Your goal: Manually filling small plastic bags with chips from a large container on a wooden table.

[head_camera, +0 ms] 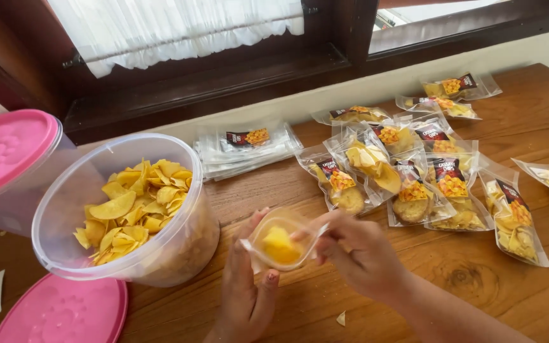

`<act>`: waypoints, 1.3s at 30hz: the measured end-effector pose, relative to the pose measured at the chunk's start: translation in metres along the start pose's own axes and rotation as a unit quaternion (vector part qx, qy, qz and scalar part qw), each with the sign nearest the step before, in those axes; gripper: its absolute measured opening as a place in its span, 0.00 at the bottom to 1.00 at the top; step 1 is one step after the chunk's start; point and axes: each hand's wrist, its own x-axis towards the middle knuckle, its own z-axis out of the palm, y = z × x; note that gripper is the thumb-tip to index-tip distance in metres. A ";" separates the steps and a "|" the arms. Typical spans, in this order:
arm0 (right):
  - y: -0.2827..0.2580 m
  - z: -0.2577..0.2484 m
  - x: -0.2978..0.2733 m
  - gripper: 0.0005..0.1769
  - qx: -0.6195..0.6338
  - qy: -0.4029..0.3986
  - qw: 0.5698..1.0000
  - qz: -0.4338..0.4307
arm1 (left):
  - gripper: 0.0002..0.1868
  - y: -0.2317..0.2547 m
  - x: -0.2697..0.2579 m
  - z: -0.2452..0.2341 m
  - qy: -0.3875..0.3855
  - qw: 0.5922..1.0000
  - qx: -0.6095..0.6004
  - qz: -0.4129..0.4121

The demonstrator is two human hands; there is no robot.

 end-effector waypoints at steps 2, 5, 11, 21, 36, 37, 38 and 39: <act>-0.002 0.002 0.004 0.10 -0.025 -0.122 0.988 0.093 | 0.27 0.005 0.002 0.000 0.002 0.999 -0.038 -0.015; 0.000 0.006 -0.001 0.03 -0.048 -0.020 0.998 0.022 | 0.18 -0.005 -0.002 0.002 0.026 0.997 -0.045 -0.051; -0.022 -0.010 0.007 0.14 -0.120 -0.060 0.988 -0.080 | 0.17 0.005 0.006 0.001 0.030 1.000 0.007 -0.005; -0.022 -0.015 0.004 0.16 -0.116 -0.024 0.993 -0.030 | 0.24 0.005 0.003 0.001 0.015 0.999 0.002 0.033; -0.004 0.001 0.000 0.10 0.084 0.004 0.994 0.074 | 0.08 0.012 0.006 0.001 0.063 0.996 -0.064 0.008; -0.007 0.000 0.001 0.14 0.065 -0.008 0.996 0.064 | 0.11 0.012 0.006 0.001 0.060 0.996 -0.065 0.014; -0.009 0.000 0.002 0.18 0.045 -0.020 0.997 0.055 | 0.14 0.011 0.005 0.001 0.058 0.996 -0.067 0.020; -0.010 0.000 0.002 0.18 0.046 -0.020 0.997 0.055 | 0.14 0.012 0.005 0.001 0.058 0.996 -0.067 0.020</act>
